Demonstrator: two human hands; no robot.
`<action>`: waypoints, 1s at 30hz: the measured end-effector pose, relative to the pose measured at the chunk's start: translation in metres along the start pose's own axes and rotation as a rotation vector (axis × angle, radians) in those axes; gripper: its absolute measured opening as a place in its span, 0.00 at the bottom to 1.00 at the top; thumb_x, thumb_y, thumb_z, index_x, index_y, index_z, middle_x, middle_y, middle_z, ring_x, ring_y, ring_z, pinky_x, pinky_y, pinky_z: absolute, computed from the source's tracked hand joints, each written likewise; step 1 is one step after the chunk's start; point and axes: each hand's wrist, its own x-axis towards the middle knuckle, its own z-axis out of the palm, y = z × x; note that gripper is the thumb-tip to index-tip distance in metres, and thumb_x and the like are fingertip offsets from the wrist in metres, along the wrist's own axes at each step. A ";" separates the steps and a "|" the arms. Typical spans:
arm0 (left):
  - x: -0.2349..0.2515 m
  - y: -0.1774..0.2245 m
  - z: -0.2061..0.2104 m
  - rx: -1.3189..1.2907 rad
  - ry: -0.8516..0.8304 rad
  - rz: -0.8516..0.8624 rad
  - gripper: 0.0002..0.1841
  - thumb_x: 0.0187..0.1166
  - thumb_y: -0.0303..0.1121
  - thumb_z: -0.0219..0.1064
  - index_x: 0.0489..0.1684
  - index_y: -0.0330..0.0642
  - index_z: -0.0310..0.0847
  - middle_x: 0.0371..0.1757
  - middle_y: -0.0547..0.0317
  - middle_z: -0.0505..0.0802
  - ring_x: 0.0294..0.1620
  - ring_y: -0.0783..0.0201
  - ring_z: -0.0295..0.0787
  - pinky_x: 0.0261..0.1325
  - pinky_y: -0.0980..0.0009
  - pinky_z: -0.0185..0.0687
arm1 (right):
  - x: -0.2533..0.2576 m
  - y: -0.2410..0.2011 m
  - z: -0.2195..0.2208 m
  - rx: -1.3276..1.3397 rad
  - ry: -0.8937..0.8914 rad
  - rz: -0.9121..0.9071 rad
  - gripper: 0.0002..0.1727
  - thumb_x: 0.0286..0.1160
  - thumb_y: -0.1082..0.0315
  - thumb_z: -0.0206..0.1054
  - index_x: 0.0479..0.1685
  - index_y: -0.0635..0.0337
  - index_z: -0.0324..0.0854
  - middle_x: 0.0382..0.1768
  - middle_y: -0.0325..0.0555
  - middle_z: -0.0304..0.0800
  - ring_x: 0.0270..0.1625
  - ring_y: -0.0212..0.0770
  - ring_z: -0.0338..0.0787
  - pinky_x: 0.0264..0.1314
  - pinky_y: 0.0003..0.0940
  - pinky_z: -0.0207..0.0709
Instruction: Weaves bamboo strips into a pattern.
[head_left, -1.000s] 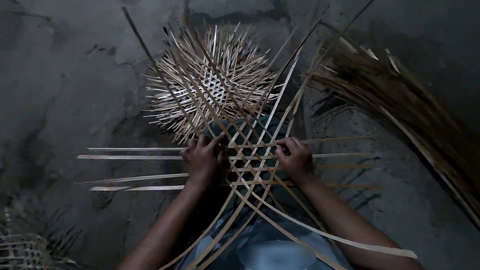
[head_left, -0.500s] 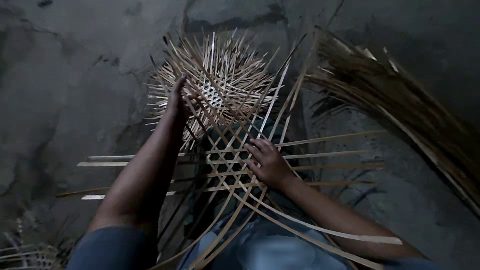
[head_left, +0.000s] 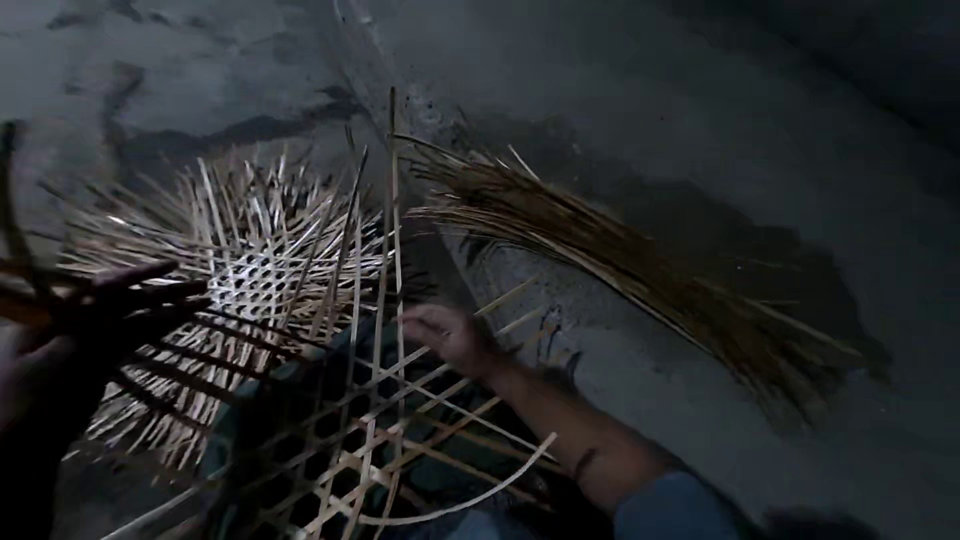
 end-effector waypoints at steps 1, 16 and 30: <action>-0.013 0.005 0.001 0.022 -0.043 0.079 0.25 0.88 0.37 0.54 0.79 0.33 0.67 0.70 0.45 0.88 0.67 0.54 0.90 0.70 0.63 0.86 | 0.011 0.003 -0.035 -0.074 0.143 0.072 0.15 0.85 0.64 0.65 0.57 0.64 0.90 0.54 0.50 0.94 0.57 0.36 0.93 0.66 0.34 0.86; -0.081 0.027 0.024 -0.201 -0.075 0.301 0.21 0.88 0.39 0.61 0.68 0.28 0.75 0.68 0.41 0.89 0.70 0.45 0.87 0.77 0.55 0.81 | -0.013 0.103 -0.271 -0.854 0.407 0.734 0.11 0.79 0.65 0.72 0.52 0.59 0.92 0.59 0.60 0.91 0.67 0.61 0.88 0.73 0.65 0.75; -0.104 0.008 0.019 -0.004 0.012 0.396 0.20 0.93 0.41 0.54 0.72 0.38 0.76 0.68 0.49 0.91 0.69 0.48 0.89 0.75 0.54 0.84 | -0.026 0.021 -0.294 -0.503 0.174 0.525 0.15 0.86 0.63 0.65 0.62 0.62 0.86 0.55 0.54 0.91 0.50 0.41 0.91 0.61 0.43 0.84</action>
